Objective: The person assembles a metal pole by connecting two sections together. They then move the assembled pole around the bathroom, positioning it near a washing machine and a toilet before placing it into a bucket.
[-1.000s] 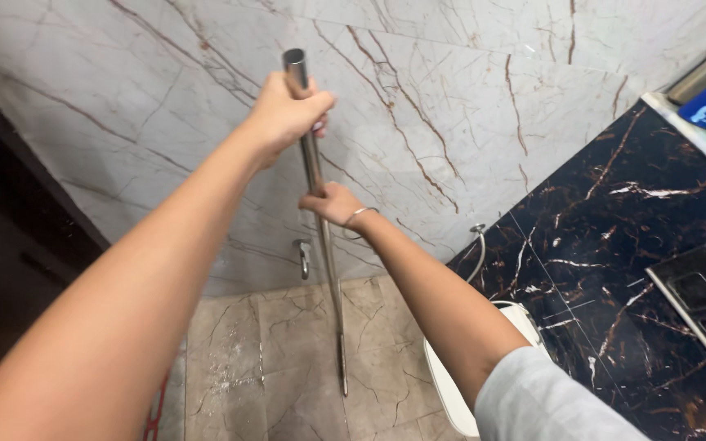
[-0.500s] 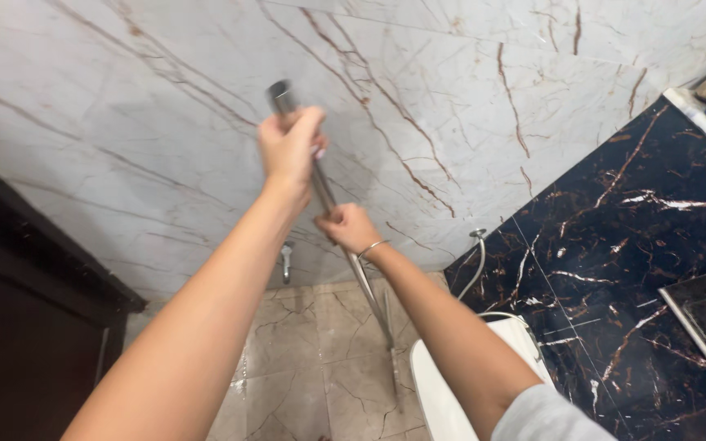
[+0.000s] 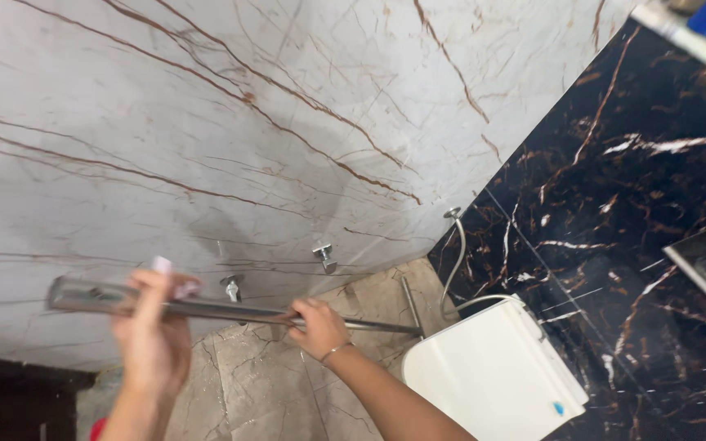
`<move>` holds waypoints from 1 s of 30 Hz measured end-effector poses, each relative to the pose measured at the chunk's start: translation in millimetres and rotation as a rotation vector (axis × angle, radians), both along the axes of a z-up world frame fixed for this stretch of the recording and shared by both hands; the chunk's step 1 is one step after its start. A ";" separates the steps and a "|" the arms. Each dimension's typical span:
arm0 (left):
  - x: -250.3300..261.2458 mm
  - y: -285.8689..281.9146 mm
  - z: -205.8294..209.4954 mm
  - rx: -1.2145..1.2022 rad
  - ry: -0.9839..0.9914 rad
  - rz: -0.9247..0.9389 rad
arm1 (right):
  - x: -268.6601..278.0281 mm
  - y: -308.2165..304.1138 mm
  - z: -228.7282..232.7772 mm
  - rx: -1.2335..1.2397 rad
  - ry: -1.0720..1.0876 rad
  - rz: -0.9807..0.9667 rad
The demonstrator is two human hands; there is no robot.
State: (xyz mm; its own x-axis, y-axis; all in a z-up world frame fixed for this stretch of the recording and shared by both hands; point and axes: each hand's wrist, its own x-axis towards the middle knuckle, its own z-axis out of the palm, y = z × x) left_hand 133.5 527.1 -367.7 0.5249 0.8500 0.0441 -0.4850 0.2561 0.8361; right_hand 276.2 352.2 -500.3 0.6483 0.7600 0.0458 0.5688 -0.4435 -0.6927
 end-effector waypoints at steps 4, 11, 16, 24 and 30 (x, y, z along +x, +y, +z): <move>8.3 -33.9 -65.7 -0.089 0.414 -0.316 | 17.2 -17.5 -58.4 -0.322 0.074 -0.164; 29.5 -40.7 -160.4 -0.241 0.608 -0.293 | 24.3 -37.5 -158.4 -0.231 0.087 -0.171; 2.9 -6.1 -191.0 -0.283 0.634 -0.309 | 16.8 -20.7 -233.7 -0.307 0.026 -0.132; 16.7 -21.4 -236.0 -0.049 0.657 -0.602 | 61.9 -40.4 -312.8 -0.706 0.135 -0.366; 46.9 -39.9 -255.3 0.099 0.649 -0.701 | 84.8 -63.3 -297.3 -0.725 0.069 -0.311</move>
